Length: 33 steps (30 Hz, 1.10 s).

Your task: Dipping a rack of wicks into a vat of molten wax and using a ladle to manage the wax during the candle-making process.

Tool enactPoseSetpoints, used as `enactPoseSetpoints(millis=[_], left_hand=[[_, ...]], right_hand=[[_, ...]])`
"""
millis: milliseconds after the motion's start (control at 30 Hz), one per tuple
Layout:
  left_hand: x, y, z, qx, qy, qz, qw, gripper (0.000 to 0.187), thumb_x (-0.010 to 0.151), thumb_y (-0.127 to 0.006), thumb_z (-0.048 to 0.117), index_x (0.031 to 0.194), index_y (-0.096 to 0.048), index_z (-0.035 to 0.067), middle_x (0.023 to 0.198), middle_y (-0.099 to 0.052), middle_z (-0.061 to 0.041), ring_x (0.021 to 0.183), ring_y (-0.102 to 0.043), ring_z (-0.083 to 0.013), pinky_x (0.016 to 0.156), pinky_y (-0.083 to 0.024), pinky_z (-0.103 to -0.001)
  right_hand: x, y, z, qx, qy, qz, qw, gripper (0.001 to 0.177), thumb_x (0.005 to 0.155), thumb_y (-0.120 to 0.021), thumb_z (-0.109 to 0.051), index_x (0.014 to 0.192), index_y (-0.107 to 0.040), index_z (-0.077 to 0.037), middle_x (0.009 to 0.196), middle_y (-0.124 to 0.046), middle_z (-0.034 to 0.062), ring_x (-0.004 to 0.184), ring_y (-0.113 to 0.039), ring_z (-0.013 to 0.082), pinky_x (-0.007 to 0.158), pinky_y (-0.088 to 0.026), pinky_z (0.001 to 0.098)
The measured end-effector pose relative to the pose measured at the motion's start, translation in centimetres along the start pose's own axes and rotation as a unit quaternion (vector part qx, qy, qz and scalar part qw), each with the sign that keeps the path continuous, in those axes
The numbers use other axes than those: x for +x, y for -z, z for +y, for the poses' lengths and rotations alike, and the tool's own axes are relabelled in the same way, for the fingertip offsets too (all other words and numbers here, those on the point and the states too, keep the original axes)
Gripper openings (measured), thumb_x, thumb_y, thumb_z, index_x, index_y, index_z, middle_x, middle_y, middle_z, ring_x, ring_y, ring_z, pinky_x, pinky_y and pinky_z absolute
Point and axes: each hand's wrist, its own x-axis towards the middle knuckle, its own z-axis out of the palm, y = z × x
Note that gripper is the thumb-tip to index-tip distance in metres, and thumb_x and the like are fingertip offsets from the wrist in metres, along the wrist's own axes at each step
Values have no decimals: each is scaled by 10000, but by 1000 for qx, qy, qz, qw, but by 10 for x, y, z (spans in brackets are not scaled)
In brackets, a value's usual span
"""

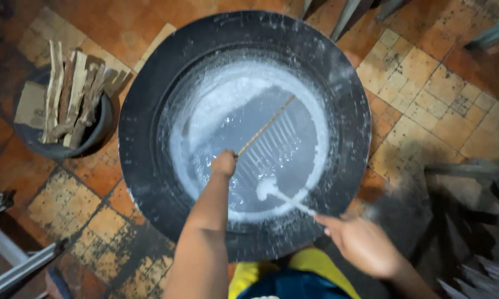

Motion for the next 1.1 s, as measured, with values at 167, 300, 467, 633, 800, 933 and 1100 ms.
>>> enactPoseSetpoints(millis=[167,300,467,633,800,933,1100], left_hand=[[32,-26,-18,1,20,1,1000,250,1020,-530,289,1165,-696,172,1193,-619,-105,996,-660,-379,824,-529,-518],[9,-4,-2,-26,34,-21,999,253,1054,-526,237,1195,-680,94,1143,-630,-92,929,-642,-312,782,-541,-450],[-20,46,22,-39,14,-17,999,243,967,-586,232,1140,-750,183,1146,-684,-62,986,-670,-317,818,-491,-442],[-85,131,57,41,-49,21,998,298,1000,-552,231,1259,-692,187,1311,-614,-72,1079,-641,-358,880,-510,-455],[-124,224,79,229,-141,196,943,212,998,-572,281,1089,-682,125,1062,-631,-108,866,-698,-411,632,-562,-576],[-139,304,94,305,-196,408,838,156,922,-527,215,861,-660,162,847,-632,-61,677,-689,-350,427,-498,-488],[-190,403,128,349,-165,397,832,268,913,-731,394,967,-707,132,916,-684,-83,762,-743,-362,544,-589,-515]], right_hand=[[15,-2,9,24,-76,-123,989,520,1021,-387,-471,1532,-402,-559,1163,-689,38,898,-728,353,714,-565,485],[12,4,6,23,-94,-131,987,519,1020,-389,-480,1529,-396,-579,1157,-675,-31,994,-714,303,770,-569,475],[-4,22,7,25,-50,-112,992,532,1045,-423,-439,1574,-390,-493,707,-623,-10,503,-502,211,492,-374,370],[-27,44,-7,4,-118,-66,991,498,1027,-436,-451,1503,-445,-594,961,-748,8,857,-675,305,679,-470,426],[-31,50,-1,94,-58,-65,992,513,1052,-417,-374,1557,-357,-446,1362,-642,-111,1173,-661,193,946,-603,473],[-32,58,-3,56,-53,0,997,493,1031,-427,-408,1514,-465,-500,1330,-690,-114,1094,-695,200,768,-559,422],[-37,72,-15,120,-78,-35,989,497,1041,-437,-395,1532,-454,-464,1354,-723,-104,1178,-712,181,826,-609,458]])
